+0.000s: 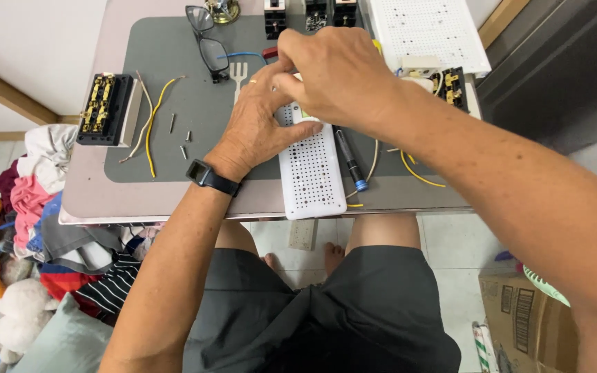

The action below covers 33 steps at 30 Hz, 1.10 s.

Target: Wiring and mounting electrical components like switches and sockets onto a perforated plastic base using hand tools.

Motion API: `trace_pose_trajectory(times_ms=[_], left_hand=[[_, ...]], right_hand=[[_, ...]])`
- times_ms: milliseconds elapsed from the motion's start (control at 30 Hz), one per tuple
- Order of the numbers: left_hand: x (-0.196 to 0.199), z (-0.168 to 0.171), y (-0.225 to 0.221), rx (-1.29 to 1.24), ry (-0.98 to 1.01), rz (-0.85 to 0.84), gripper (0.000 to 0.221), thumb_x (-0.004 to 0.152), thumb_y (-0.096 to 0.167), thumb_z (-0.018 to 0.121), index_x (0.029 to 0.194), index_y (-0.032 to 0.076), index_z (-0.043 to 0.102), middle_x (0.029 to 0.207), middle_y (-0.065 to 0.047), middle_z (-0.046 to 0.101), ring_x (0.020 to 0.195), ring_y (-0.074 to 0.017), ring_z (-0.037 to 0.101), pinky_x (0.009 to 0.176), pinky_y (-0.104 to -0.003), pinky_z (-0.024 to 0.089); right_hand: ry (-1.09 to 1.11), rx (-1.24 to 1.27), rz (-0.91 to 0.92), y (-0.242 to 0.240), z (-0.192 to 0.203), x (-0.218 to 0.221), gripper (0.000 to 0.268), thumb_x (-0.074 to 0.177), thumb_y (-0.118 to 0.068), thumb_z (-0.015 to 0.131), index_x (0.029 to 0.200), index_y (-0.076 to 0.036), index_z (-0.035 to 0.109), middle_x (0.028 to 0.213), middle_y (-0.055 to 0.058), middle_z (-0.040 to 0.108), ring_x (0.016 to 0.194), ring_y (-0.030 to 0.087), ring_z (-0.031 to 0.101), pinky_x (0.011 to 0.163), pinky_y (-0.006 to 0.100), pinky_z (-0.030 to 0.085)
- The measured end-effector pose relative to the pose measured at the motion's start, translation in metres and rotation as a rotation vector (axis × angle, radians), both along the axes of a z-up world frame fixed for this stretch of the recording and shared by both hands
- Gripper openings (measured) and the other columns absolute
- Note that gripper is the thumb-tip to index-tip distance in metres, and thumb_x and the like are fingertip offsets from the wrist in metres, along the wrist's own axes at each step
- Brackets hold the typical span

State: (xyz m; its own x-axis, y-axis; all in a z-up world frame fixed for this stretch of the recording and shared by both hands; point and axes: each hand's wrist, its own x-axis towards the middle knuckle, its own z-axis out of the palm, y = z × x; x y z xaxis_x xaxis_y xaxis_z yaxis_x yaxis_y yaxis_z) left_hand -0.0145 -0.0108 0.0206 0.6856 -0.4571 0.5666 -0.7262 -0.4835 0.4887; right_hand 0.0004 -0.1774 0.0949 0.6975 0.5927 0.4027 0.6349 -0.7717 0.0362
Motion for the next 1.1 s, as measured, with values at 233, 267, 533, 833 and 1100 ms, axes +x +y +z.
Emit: trace_pose_trajectory(times_ms=[233,267,533,833,1100], left_hand=[[0.000,0.017,-0.006,0.016,-0.004,-0.060,0.016,0.086,0.027,0.070,0.096,0.015,0.072,0.122,-0.010,0.054,0.111,-0.0324,0.052,0.083,-0.051,0.045],[0.001,0.019,-0.007,0.043,0.007,-0.053,0.015,0.086,0.024,0.068,0.098,0.015,0.071,0.116,-0.009,0.057,0.108,-0.0331,0.053,0.082,-0.049,0.045],[0.017,0.040,-0.017,0.246,-0.080,-0.043,0.009,0.075,0.010,0.066,0.072,0.012,0.074,0.098,-0.010,0.066,0.099,-0.0356,0.060,0.091,-0.050,0.044],[0.033,0.032,-0.030,0.669,-0.229,0.021,0.024,0.091,0.018,0.055,0.097,-0.001,0.069,0.111,-0.008,0.063,0.109,-0.0323,0.053,0.082,-0.051,0.047],[0.025,0.039,-0.023,0.535,-0.234,0.048,0.022,0.098,0.015,0.054,0.089,-0.004,0.063,0.134,-0.021,0.051,0.110,-0.0427,0.055,0.083,-0.055,0.045]], right_hand=[[0.267,-0.066,-0.033,-0.004,0.012,-0.011,0.038,0.078,-0.009,0.057,0.116,-0.009,0.054,0.084,0.013,0.068,0.078,0.042,0.063,0.062,0.056,0.046],[0.149,-0.007,-0.017,-0.009,0.006,-0.008,0.019,0.083,-0.015,0.056,0.101,-0.010,0.055,0.073,0.011,0.063,0.068,0.039,0.061,0.055,0.053,0.043],[0.045,0.160,0.058,-0.032,0.011,-0.035,0.014,0.090,-0.008,0.046,0.099,-0.009,0.057,0.069,0.010,0.064,0.064,0.035,0.061,0.049,0.050,0.041],[-0.041,0.708,-0.120,-0.045,-0.033,-0.111,0.013,0.095,-0.004,0.055,0.103,-0.005,0.065,0.089,0.007,0.072,0.063,0.025,0.064,0.060,0.037,0.047],[0.032,0.889,-0.168,-0.044,-0.081,-0.123,0.014,0.093,-0.004,0.055,0.102,-0.004,0.067,0.084,0.004,0.070,0.060,0.018,0.057,0.057,0.032,0.044]])
